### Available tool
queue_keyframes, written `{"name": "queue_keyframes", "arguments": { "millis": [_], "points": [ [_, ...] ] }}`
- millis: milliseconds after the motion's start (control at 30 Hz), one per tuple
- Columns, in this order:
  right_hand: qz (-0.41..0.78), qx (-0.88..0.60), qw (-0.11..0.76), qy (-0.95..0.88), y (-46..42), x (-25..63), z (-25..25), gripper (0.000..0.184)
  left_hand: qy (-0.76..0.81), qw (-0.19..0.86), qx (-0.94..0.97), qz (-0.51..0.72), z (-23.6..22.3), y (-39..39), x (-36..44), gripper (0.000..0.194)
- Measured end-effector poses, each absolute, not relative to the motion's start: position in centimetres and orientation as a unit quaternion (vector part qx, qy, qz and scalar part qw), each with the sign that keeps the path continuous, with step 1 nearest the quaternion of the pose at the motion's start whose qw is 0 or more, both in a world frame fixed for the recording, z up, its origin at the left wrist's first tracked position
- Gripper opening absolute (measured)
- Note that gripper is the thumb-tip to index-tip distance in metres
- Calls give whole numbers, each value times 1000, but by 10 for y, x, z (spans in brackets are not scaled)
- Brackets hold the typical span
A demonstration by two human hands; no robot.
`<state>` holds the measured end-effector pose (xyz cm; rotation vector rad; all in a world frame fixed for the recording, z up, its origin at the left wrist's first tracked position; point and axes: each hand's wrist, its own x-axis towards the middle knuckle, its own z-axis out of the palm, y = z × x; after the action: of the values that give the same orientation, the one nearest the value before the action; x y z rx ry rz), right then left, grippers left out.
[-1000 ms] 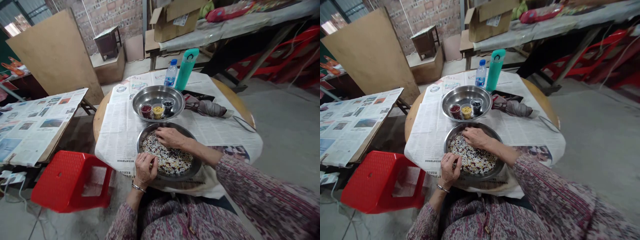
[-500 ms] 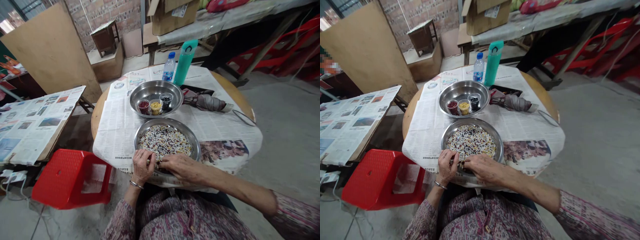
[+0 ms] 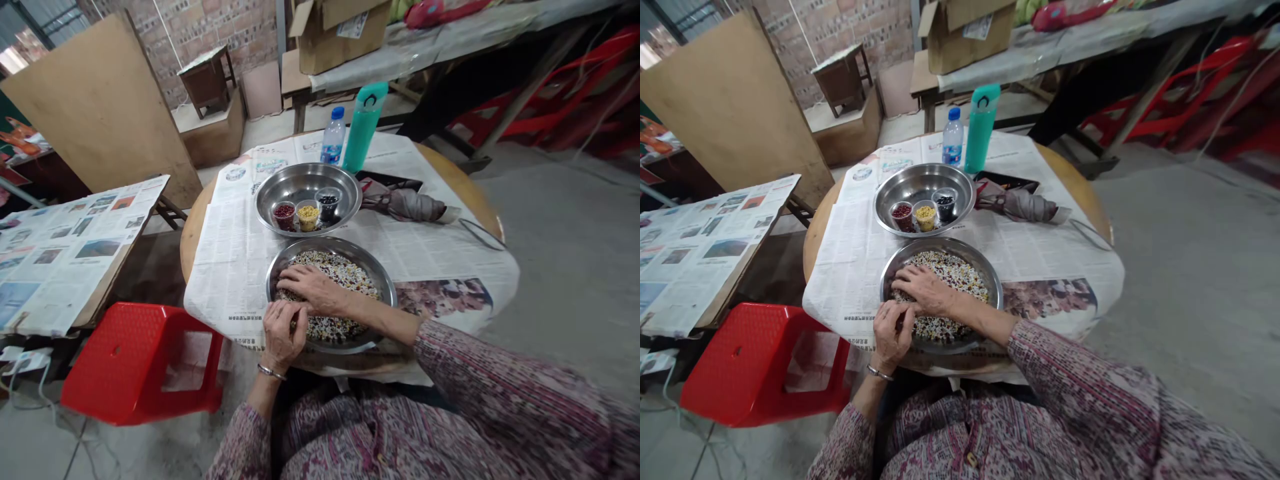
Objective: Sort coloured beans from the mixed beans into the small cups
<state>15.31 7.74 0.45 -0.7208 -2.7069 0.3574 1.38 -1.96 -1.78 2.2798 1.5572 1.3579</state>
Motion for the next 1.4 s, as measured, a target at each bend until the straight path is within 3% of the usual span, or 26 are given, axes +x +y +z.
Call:
{"name": "queue_keyframes", "arguments": {
  "millis": [167,300,500,633,733,867,933,1067,1133,1233,1400],
  "points": [
    [127,-181,149,-964,72,182,10,14,510,29,746,426,-20,-20,13,13],
    [90,-340,161,-922,91,211,17,19,506,32,751,424,-19,-19,13,14],
    [70,-536,3,-841,84,231,18,26,509,28,749,423,-18,-19,13,15],
    [107,-495,62,-860,58,236,7,22,513,26,750,416,-18,-20,13,15],
    [206,-454,131,-857,51,226,3,14,514,26,750,416,-18,-19,13,16],
    [279,-437,197,-833,56,217,14,19,511,26,750,418,-17,-19,14,16],
    [263,-424,183,-847,56,224,23,20,509,30,752,417,-16,-19,14,16],
    [290,-347,30,-891,42,248,33,19,506,33,751,422,-16,-20,14,16],
    [298,-312,2,-902,33,251,31,22,506,33,750,423,-17,-20,14,16],
    [256,-289,18,-922,32,238,24,33,509,33,748,424,-18,-20,14,15],
    [149,-335,116,-923,68,201,18,45,506,24,748,428,-18,-19,14,14]
  ]
}}
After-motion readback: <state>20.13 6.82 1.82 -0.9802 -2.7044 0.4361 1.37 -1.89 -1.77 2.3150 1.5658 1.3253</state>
